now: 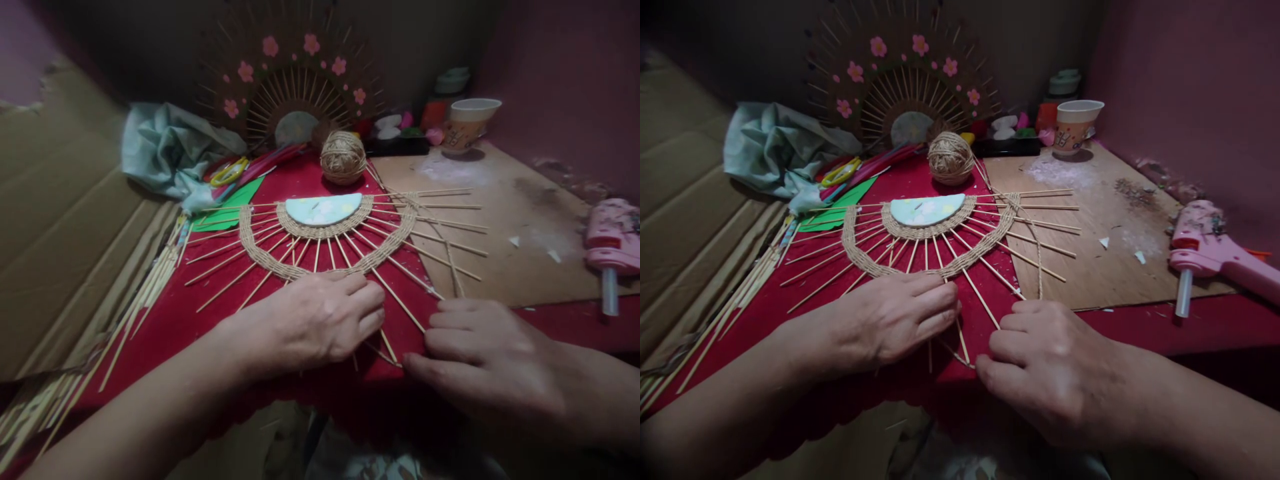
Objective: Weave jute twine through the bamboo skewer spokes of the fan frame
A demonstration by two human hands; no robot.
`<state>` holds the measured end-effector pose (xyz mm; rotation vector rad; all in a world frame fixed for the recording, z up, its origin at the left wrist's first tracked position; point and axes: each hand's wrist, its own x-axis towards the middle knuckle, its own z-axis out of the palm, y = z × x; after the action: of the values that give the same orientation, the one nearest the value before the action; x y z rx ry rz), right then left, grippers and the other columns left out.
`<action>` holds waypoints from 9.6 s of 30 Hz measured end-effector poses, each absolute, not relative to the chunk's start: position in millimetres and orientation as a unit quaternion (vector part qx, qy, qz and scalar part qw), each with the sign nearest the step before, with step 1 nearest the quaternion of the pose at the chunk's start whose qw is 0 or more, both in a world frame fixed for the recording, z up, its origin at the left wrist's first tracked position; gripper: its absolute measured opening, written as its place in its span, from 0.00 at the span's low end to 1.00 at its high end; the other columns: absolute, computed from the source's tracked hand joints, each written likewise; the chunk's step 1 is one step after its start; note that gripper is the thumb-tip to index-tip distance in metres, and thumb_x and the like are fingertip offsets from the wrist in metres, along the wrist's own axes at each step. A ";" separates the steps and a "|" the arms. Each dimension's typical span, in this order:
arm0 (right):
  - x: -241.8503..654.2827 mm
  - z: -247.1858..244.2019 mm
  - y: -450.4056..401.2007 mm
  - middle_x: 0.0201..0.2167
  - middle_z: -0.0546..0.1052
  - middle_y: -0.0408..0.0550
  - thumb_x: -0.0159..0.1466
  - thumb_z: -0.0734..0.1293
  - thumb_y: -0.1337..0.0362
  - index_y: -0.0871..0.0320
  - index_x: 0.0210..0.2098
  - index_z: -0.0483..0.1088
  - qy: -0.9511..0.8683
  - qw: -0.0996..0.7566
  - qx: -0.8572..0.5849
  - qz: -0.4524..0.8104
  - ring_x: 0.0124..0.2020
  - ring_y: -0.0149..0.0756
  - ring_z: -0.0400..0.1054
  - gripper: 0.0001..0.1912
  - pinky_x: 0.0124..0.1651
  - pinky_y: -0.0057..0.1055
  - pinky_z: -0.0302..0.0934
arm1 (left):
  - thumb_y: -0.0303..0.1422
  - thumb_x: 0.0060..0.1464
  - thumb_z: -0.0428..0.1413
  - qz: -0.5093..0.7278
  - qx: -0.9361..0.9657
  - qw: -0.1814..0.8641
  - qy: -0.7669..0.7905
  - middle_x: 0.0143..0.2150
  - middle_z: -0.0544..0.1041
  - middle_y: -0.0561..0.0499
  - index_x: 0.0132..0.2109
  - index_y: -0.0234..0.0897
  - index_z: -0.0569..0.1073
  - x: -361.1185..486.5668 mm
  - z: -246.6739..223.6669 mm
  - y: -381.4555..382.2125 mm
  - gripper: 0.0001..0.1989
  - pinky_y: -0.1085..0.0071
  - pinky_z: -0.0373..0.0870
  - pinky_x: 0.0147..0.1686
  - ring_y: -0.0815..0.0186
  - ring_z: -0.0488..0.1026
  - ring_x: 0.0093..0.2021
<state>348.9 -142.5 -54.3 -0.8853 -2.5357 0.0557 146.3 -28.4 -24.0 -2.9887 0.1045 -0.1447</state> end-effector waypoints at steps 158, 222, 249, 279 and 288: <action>386.4 -33.0 -58.8 0.31 0.69 0.48 0.63 0.58 0.67 0.60 0.29 0.66 -0.776 0.157 -0.610 -0.027 0.28 0.30 0.57 0.09 0.32 0.28 0.49 | 0.39 0.55 0.55 0.047 -0.966 -0.173 -0.184 0.37 0.72 0.51 0.41 0.37 0.69 168.3 -10.7 17.2 0.11 0.73 0.61 0.31 0.68 0.66 0.33; 398.2 -21.8 -97.3 0.29 0.71 0.44 0.61 0.62 0.70 0.58 0.29 0.67 -0.818 0.207 -0.523 0.124 0.29 0.30 0.61 0.05 0.31 0.27 0.52 | 0.28 0.58 0.52 -0.089 -0.971 -0.145 -0.166 0.37 0.72 0.50 0.45 0.39 0.73 183.7 -28.8 -11.8 0.08 0.70 0.65 0.34 0.68 0.68 0.35; 404.3 -39.0 -164.6 0.26 0.66 0.45 0.63 0.59 0.72 0.58 0.27 0.64 -0.796 0.238 -0.551 0.082 0.29 0.33 0.59 0.09 0.35 0.33 0.50 | 0.26 0.63 0.42 -0.018 -0.998 -0.054 -0.033 0.37 0.67 0.50 0.55 0.48 0.68 176.6 -30.9 -6.0 0.19 0.71 0.62 0.32 0.69 0.65 0.33; 411.4 -12.4 -63.9 0.29 0.71 0.50 0.63 0.56 0.68 0.59 0.30 0.66 -0.778 0.074 -0.614 -0.109 0.25 0.32 0.57 0.09 0.28 0.32 0.44 | 0.33 0.62 0.46 -0.112 -0.971 -0.129 -0.168 0.50 0.66 0.44 0.53 0.38 0.62 183.5 -35.3 -13.0 0.13 0.66 0.68 0.44 0.64 0.68 0.44; 419.5 -26.7 -51.5 0.28 0.72 0.46 0.60 0.62 0.69 0.61 0.32 0.69 -0.764 0.173 -0.622 0.022 0.28 0.29 0.59 0.04 0.31 0.26 0.52 | 0.33 0.59 0.49 -0.067 -0.971 -0.117 -0.199 0.45 0.70 0.46 0.51 0.38 0.63 181.1 -34.4 -15.8 0.13 0.65 0.68 0.37 0.64 0.68 0.39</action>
<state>419.5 -51.5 -26.7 -1.7640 -2.1664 0.0617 181.1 -15.8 -34.4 -3.2994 -0.6750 -0.2276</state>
